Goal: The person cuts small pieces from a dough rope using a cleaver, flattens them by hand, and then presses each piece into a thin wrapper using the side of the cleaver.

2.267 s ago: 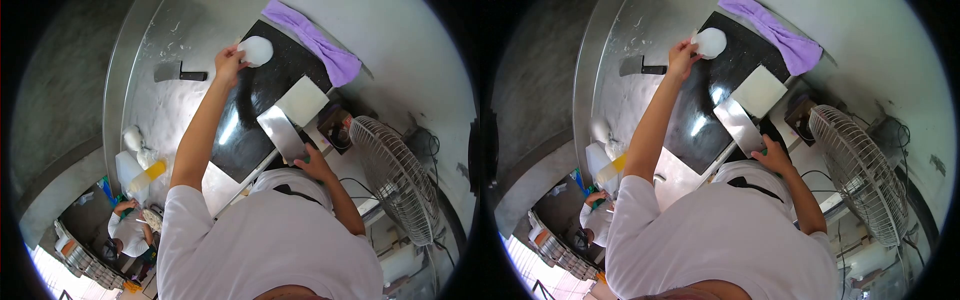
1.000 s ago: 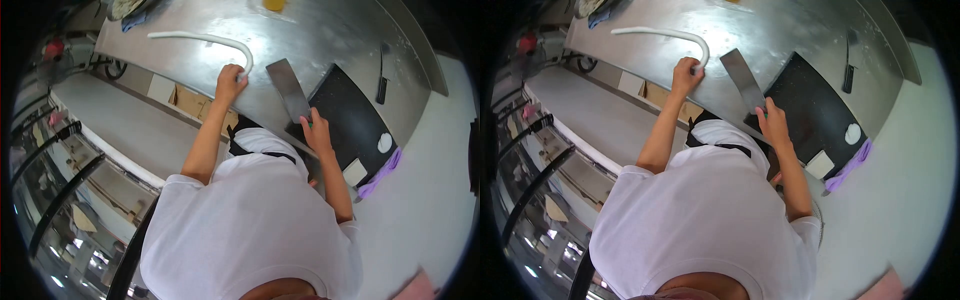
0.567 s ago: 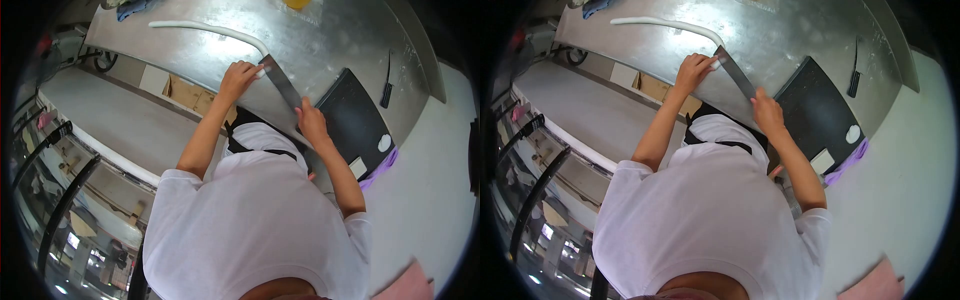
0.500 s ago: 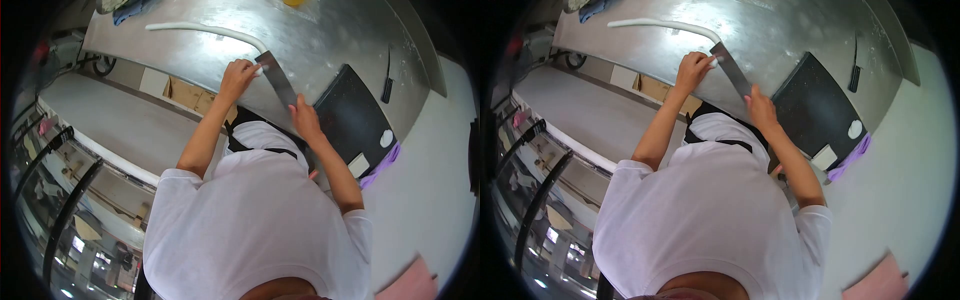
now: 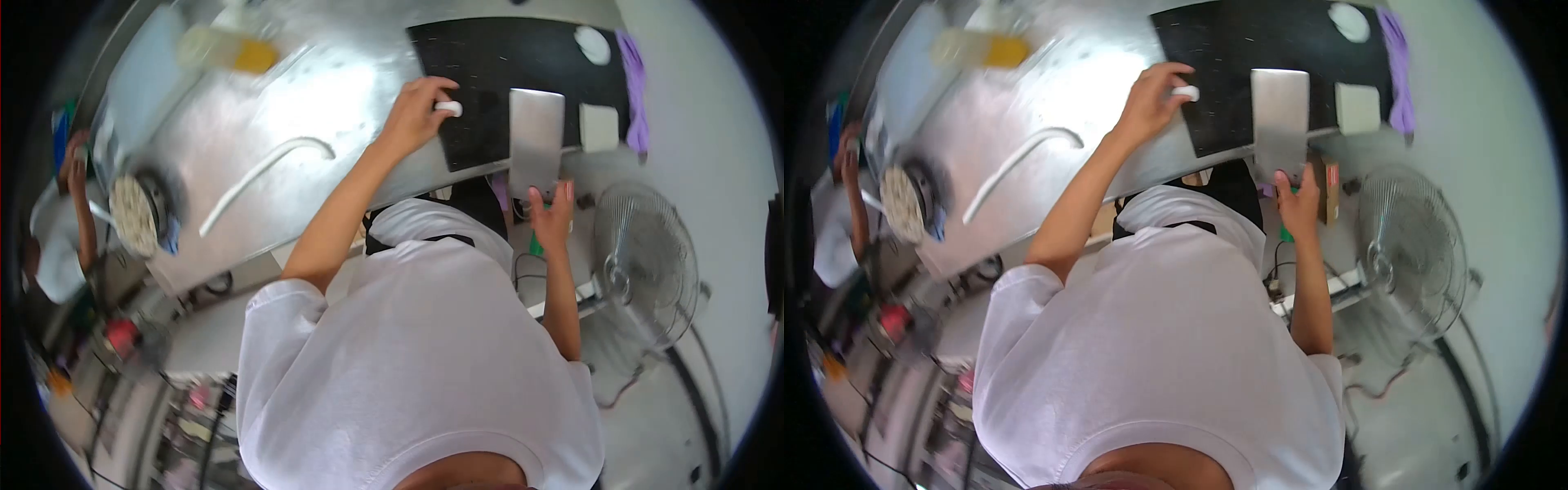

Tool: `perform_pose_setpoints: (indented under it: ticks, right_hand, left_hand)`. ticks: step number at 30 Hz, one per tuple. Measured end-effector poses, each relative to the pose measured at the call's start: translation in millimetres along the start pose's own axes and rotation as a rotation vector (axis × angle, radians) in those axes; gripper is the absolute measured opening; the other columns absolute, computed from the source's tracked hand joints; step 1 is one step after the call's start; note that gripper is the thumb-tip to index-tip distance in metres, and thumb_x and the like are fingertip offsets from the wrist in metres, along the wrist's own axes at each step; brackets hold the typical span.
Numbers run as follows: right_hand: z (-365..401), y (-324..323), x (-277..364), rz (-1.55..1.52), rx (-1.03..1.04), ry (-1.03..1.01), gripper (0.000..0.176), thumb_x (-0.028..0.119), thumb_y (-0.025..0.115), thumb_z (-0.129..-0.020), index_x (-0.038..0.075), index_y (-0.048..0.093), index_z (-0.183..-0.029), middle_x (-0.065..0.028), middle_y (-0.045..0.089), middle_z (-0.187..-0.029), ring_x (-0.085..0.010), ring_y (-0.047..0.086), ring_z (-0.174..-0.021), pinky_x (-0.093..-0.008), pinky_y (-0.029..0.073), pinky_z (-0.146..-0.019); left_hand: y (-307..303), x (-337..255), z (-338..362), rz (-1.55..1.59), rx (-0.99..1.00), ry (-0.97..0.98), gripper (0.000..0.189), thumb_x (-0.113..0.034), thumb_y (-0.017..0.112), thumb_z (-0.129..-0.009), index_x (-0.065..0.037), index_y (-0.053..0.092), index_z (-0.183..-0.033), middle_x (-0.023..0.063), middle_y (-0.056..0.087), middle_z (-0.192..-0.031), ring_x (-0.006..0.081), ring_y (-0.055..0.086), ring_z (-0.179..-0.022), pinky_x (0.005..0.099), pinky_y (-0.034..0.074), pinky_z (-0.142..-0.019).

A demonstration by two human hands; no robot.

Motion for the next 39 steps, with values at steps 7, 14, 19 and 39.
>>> perform_pose_setpoints:
  ticks: [7,14,19,39]
  right_hand:
    - [91.1,-53.7,-89.5,-0.374,-0.409,0.282,0.026,0.019,0.064,-0.1,0.004,0.051,-0.116,-0.0005,0.052,-0.067,-0.0075,0.046,-0.047,-0.0253,0.037,-0.042]
    - [111.7,-35.8,-135.9,-0.572,-0.417,0.492,0.022,0.019,0.065,-0.099,0.004,0.053,-0.11,-0.0008,0.053,-0.068,-0.0073,0.046,-0.047,-0.0248,0.037,-0.042]
    - [61.9,-70.0,-137.9,-0.471,-0.395,0.337,0.024,0.022,0.065,-0.099,0.002,0.057,-0.111,-0.0007,0.054,-0.07,-0.0071,0.047,-0.049,-0.0246,0.038,-0.044]
    - [-131.0,-135.3,-167.9,-0.073,-0.57,0.18,0.053,0.048,0.058,-0.1,-0.005,0.065,-0.106,-0.0263,0.07,-0.099,-0.0421,0.068,-0.095,-0.0453,0.051,-0.084]
  left_hand:
    - [191.1,-24.6,-55.6,-0.554,1.073,0.141,0.03,-0.019,0.085,-0.075,-0.018,0.07,-0.101,0.0052,0.054,-0.121,0.0289,0.055,-0.115,0.0536,0.043,-0.096]
    - [227.5,-20.5,-80.8,-0.785,1.023,0.146,0.053,-0.014,0.087,-0.066,-0.013,0.061,-0.111,0.0062,0.056,-0.117,0.0302,0.057,-0.113,0.0488,0.05,-0.087]
    - [256.0,-19.9,-83.9,-0.434,1.062,-0.138,0.064,-0.029,0.08,-0.068,-0.012,0.055,-0.124,0.0111,0.054,-0.128,0.0313,0.05,-0.121,0.0526,0.041,-0.097]
    - [254.0,-34.2,-43.1,-0.399,0.564,0.393,0.087,-0.07,0.075,-0.062,-0.007,0.056,-0.119,0.0179,0.043,-0.149,0.0369,0.039,-0.138,0.0601,0.022,-0.114]
Point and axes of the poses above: each hand's wrist, its own z-axis away from the middle knuckle, its own y-axis out of the palm, x = y × z, the point moved 8 cm from there along -z, towards the middle knuckle
